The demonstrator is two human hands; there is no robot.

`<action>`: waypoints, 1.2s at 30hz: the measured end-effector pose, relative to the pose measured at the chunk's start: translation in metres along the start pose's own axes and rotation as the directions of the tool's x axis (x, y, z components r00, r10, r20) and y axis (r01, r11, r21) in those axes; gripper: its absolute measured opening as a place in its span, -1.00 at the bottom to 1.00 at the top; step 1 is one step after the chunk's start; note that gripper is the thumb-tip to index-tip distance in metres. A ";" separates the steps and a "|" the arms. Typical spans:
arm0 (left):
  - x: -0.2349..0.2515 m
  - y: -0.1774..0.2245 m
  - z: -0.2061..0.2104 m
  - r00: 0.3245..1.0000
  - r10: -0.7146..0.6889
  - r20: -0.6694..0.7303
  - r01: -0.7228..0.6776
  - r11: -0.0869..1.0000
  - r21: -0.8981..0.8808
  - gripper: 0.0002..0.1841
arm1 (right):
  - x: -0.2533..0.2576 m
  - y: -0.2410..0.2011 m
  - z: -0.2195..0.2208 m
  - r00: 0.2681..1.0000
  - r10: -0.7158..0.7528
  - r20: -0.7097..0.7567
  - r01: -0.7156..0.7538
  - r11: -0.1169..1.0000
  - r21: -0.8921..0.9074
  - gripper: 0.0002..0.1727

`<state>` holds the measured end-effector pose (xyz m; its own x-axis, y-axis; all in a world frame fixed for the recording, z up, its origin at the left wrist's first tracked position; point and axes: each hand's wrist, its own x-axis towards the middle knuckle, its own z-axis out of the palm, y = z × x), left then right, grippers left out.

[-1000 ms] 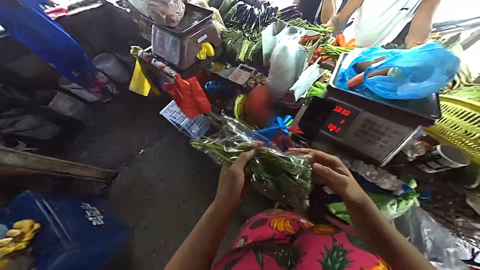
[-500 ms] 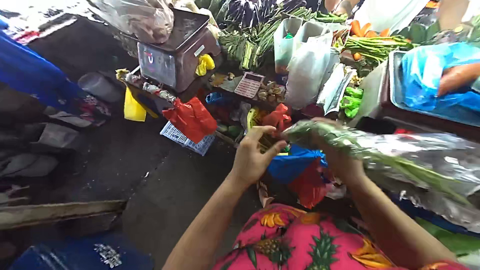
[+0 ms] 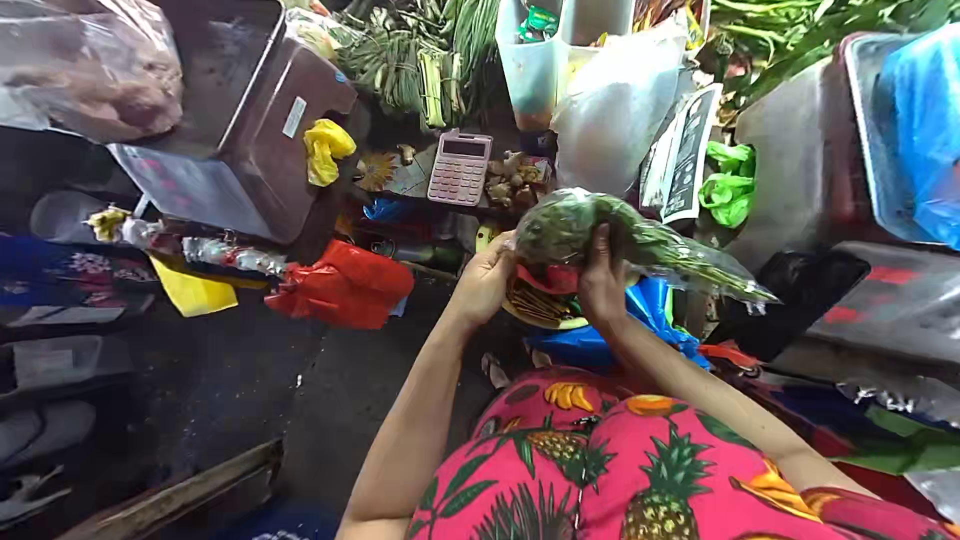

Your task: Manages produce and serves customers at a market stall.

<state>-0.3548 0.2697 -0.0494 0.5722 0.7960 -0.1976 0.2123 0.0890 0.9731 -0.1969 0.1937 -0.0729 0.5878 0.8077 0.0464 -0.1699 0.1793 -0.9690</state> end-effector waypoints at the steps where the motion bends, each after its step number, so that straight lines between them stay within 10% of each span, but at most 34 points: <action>1: 0.001 -0.004 -0.005 0.999 -0.029 -0.025 0.028 0.999 -0.041 -0.59 | 0.000 0.016 0.001 1.000 -0.023 0.014 0.025 0.994 -0.103 -0.56; 7: 0.016 -0.005 -0.026 0.982 -0.190 0.000 0.186 0.960 -0.210 -0.57 | -0.018 0.051 -0.030 0.982 -0.016 0.190 0.168 0.544 -0.822 -0.61; 13: 0.019 0.013 -0.021 0.957 -0.160 0.243 0.189 0.977 -0.099 -0.54 | 0.000 0.031 0.004 0.987 -0.028 0.159 0.154 0.461 -0.874 -0.68; 19: 0.041 0.003 -0.033 0.965 -0.182 0.191 0.210 0.968 -0.135 -0.53 | 0.030 0.042 0.045 0.824 0.558 0.100 -0.010 0.191 -0.982 -0.71; 26: 0.032 -0.001 -0.061 0.970 -0.215 -0.113 0.165 0.923 -0.347 -0.62 | 0.028 -0.035 0.007 0.774 0.613 0.159 0.119 0.106 -0.987 -0.27; 30: -0.007 0.005 -0.083 0.991 -0.136 0.012 0.089 0.577 -0.812 -0.12 | 0.026 -0.055 0.008 0.906 0.152 0.394 0.371 0.159 -0.915 -0.43; 33: -0.048 -0.003 -0.088 1.000 -0.005 -0.007 -0.004 0.443 -0.897 0.08 | 0.019 -0.055 0.045 0.763 -0.198 0.616 0.642 0.349 -0.683 -0.55; 36: -0.102 -0.011 -0.086 0.996 -0.007 -0.083 -0.071 0.468 -0.881 0.08 | -0.012 -0.041 0.094 0.503 -0.163 0.849 0.753 0.565 -0.338 -0.53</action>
<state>-0.4838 0.2394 -0.0297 0.5026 0.8426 -0.1935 -0.6386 0.5127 0.5738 -0.2711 0.2297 -0.0108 -0.3479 0.8538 0.3874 0.6140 0.5197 -0.5941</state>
